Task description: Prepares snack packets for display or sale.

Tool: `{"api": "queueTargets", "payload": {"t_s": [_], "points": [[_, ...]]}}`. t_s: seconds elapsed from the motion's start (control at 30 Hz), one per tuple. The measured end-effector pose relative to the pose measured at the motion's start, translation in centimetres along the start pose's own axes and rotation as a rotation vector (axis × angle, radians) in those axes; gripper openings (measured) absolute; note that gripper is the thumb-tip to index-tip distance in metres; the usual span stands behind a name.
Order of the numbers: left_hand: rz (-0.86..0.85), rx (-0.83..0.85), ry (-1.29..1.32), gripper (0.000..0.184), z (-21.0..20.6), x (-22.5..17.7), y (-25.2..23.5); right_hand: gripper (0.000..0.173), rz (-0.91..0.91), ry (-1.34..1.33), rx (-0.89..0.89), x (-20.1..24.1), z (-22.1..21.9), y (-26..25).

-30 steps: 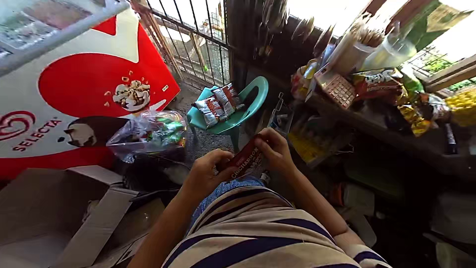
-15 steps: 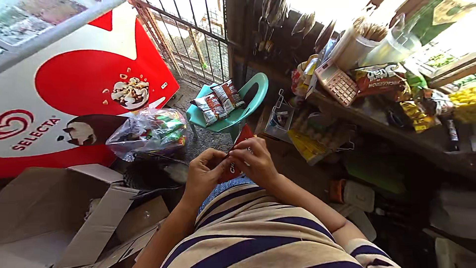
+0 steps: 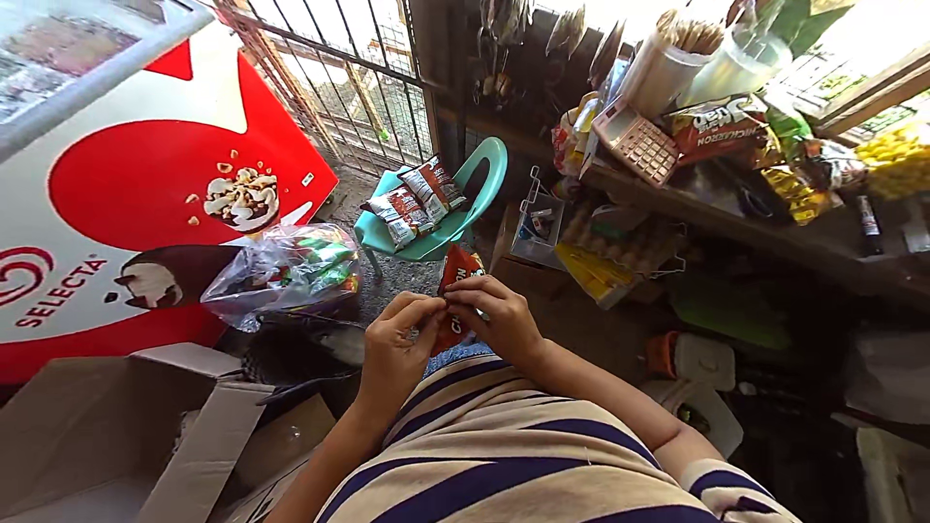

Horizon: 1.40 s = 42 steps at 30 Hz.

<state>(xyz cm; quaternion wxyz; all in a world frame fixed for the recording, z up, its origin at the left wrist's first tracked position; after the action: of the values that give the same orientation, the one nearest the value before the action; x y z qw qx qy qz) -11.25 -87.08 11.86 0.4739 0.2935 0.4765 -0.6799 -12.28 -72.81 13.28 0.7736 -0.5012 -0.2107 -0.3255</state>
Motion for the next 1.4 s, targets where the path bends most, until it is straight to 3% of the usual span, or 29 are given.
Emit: {"api": "queueTargets", "payload": {"t_s": [0.13, 0.23, 0.43, 0.6, 0.67, 0.77, 0.87, 0.97, 1.13, 1.23, 1.4], "points": [[-0.076, -0.09, -0.018, 0.015, 0.3, -1.4, 0.1, 0.01, 0.008, 0.0, -0.046, 0.1, 0.8, 0.1], [-0.139, -0.041, -0.137, 0.026, -1.1, -2.8, -0.3, 0.011, 0.062, -0.007, -0.068, 0.4, 1.9, 0.4], [-0.225, -0.066, -0.256, 0.021, -3.4, -4.8, -1.4, 0.013, 0.196, -0.04, -0.128, 0.3, 5.2, 1.1], [-0.167, 0.076, -0.343, 0.025, -8.5, -4.7, -3.8, 0.007, 0.249, -0.051, 0.054, 0.2, 6.9, 1.3], [-0.182, 0.146, -0.336, 0.028, -11.3, -4.8, -4.3, 0.007, 0.234, -0.047, 0.076, -1.0, 8.8, 1.5], [-0.149, 0.222, -0.293, 0.026, -13.9, -4.9, -5.5, 0.012, 0.145, -0.011, -0.027, -4.9, 14.8, 1.8], [-0.142, 0.309, -0.302, 0.026, -17.3, -5.6, -6.3, 0.026, 0.045, 0.148, 0.115, -9.3, 17.9, 2.7], [-0.157, 0.291, -0.326, 0.026, -20.1, -6.2, -7.4, 0.013, 0.035, 0.221, 0.217, -11.8, 19.2, 3.0], [-0.088, 0.215, -0.301, 0.026, -22.4, -6.4, -8.7, 0.015, -0.01, 0.021, 0.268, -13.6, 21.4, 2.4], [0.014, 0.157, -0.249, 0.023, -22.4, -5.7, -9.1, 0.013, 0.034, 0.068, 0.198, -14.1, 22.0, 1.7], [0.164, -0.008, -0.121, 0.019, -20.7, -4.1, -9.4, 0.007, 0.083, 0.182, -0.123, -12.8, 23.2, 1.3]]}}
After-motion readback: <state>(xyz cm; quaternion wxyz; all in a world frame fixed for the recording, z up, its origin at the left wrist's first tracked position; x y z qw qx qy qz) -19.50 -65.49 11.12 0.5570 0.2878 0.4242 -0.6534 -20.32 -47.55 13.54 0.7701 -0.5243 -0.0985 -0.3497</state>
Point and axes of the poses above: each hand's wrist, its own y-axis away from the middle knuckle, its own z-axis out of the back of the hand, x = y × z, the point moved 10 cm from there along -y, towards the middle knuckle, and after that the axes turned 3 degrees about z, right-handed, at the moved point
